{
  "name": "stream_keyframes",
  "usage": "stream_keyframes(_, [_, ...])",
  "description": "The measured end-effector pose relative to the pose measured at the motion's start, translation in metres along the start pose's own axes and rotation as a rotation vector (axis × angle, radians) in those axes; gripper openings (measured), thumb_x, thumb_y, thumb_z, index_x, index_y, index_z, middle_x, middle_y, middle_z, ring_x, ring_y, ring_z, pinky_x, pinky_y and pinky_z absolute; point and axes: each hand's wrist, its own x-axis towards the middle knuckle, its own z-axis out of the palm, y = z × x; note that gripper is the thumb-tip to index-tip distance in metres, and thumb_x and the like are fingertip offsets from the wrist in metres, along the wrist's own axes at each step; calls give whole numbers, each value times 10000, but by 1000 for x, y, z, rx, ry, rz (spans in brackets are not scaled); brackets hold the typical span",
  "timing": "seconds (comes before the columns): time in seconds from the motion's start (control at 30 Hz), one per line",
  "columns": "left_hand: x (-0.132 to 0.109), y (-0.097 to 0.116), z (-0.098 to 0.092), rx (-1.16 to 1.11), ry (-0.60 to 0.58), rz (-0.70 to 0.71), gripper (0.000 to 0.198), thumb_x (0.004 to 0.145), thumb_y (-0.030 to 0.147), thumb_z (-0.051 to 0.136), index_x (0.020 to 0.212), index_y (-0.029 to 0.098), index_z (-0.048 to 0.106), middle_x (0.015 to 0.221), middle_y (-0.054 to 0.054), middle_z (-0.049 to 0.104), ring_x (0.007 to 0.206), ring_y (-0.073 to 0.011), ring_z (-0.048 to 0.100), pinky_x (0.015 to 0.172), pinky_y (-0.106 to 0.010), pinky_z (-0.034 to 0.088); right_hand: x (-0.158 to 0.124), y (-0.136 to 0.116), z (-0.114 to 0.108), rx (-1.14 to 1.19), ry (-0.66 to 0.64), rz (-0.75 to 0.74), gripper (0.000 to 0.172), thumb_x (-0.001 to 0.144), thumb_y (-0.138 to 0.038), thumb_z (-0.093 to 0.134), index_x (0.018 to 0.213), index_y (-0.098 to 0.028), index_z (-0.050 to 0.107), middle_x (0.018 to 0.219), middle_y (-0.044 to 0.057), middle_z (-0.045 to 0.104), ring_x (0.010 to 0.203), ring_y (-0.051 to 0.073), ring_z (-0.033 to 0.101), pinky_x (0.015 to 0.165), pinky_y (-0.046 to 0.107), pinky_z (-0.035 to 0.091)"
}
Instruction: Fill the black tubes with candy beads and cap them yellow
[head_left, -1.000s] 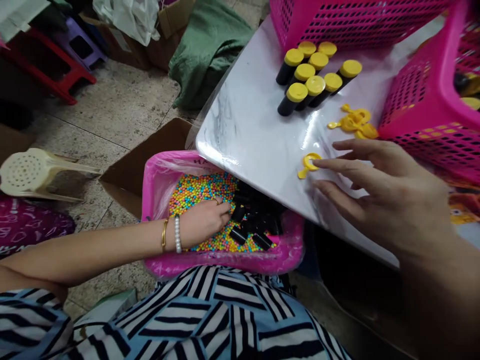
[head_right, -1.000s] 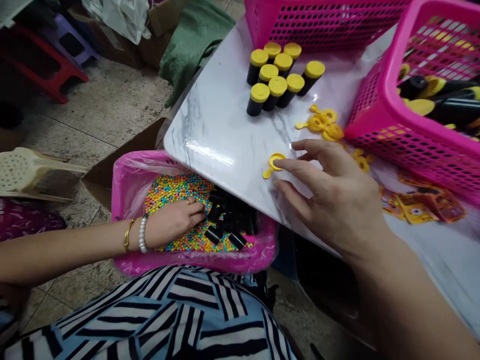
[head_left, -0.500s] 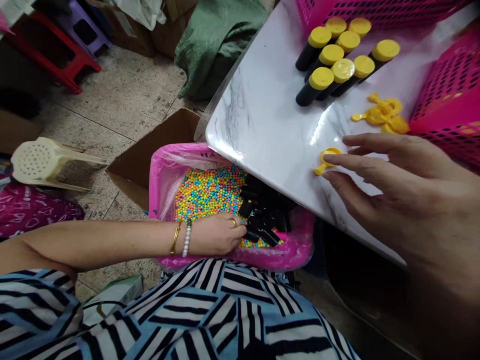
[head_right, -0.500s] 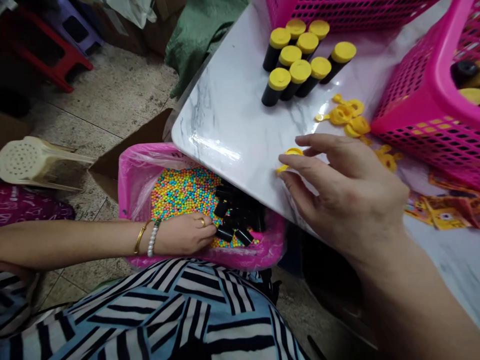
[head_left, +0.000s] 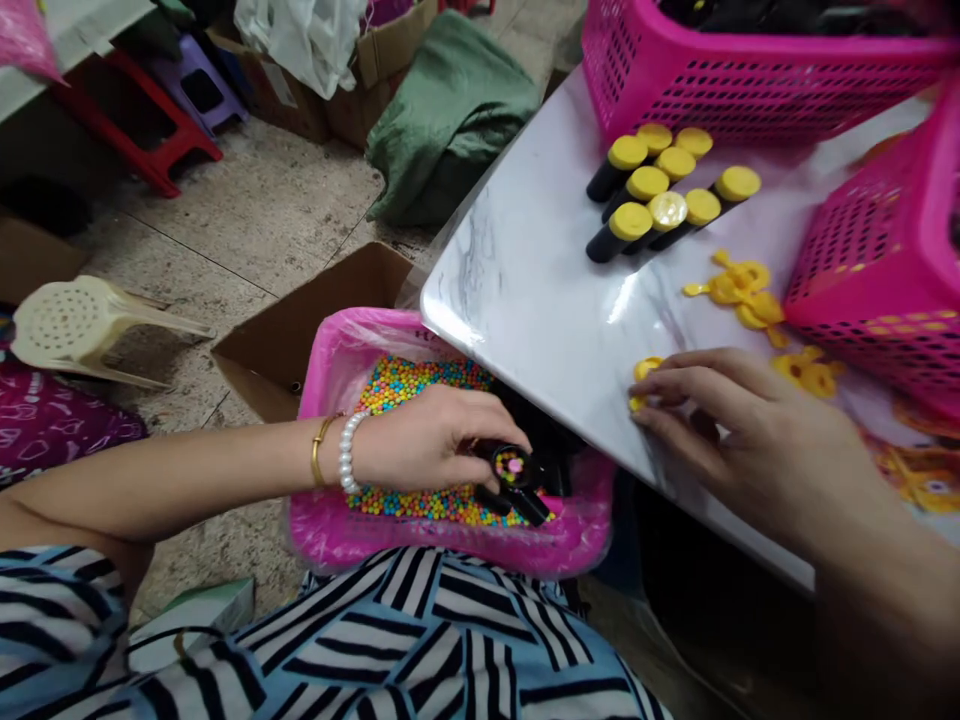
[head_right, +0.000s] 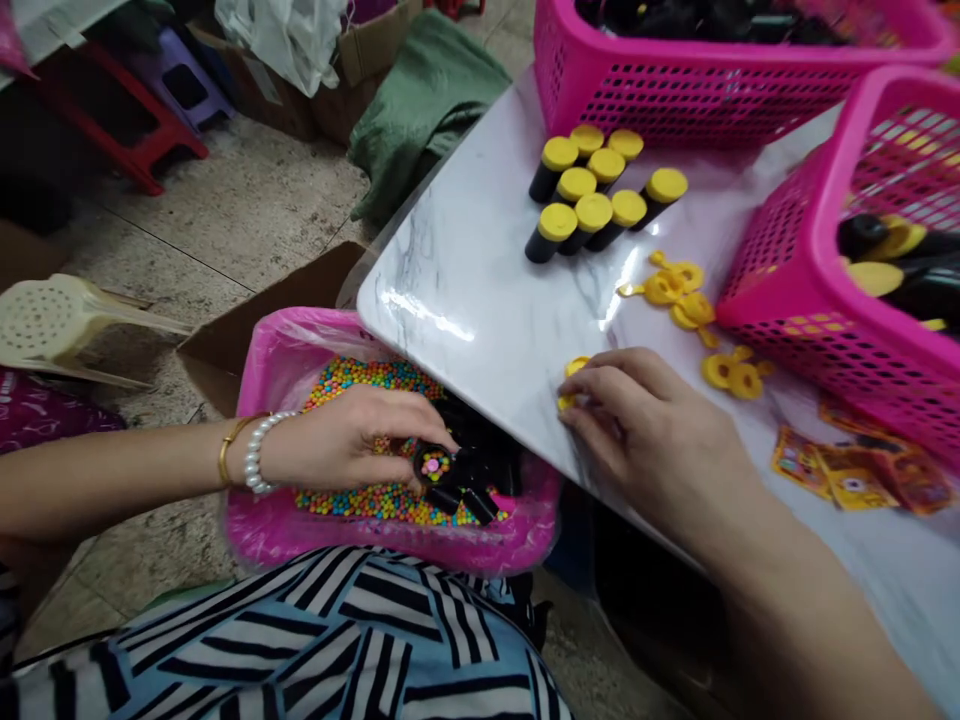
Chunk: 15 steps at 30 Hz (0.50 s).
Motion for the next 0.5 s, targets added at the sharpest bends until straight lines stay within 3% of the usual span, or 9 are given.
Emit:
stream_keyframes(0.13, [43, 19, -21, 148, 137, 135, 227, 855, 140, 638, 1073, 184, 684, 1040, -50, 703, 954, -154, 659, 856, -269, 529, 9, -2, -9, -10, -144, -23, 173, 951, -274, 473, 955, -177, 616, 1065, 101, 614, 837, 184, 641, 662, 297, 549])
stream_keyframes(0.2, [66, 16, -25, 233, 197, 143, 225, 828, 137, 664, 1049, 173, 686, 1005, -48, 703, 936, -160, 653, 847, -277, 522, 10, 1, -15, 32, -197, -39, 167, 954, -272, 474, 980, -176, 607, 1080, 100, 614, 843, 177, 649, 686, 289, 557])
stream_keyframes(0.27, [84, 6, -23, 321, 213, 107, 236, 783, 141, 715, 1017, 154, 691, 956, -56, 706, 925, -183, 647, 868, -310, 509, 9, 6, -20, 46, -230, -50, 228, 954, -261, 477, 1133, -177, 590, 1181, 111, 603, 954, 196, 658, 772, 307, 569])
stream_keyframes(0.37, [96, -10, -15, 389, 250, 80, 349, 744, 232, 789, 1059, 134, 675, 963, -76, 707, 959, -221, 631, 920, -356, 480, 6, 14, -22, -19, -208, -69, 319, 954, -197, 454, 1255, -204, 560, 1269, 98, 595, 1010, 203, 664, 796, 316, 576])
stream_keyframes(0.5, [93, -17, -8, 358, 343, 106, 479, 776, 412, 771, 1147, 142, 633, 1003, -87, 702, 973, -225, 624, 912, -362, 478, 8, 14, -19, -54, -183, -47, 194, 957, -210, 454, 1024, -180, 633, 1121, 102, 643, 836, 179, 684, 699, 303, 583])
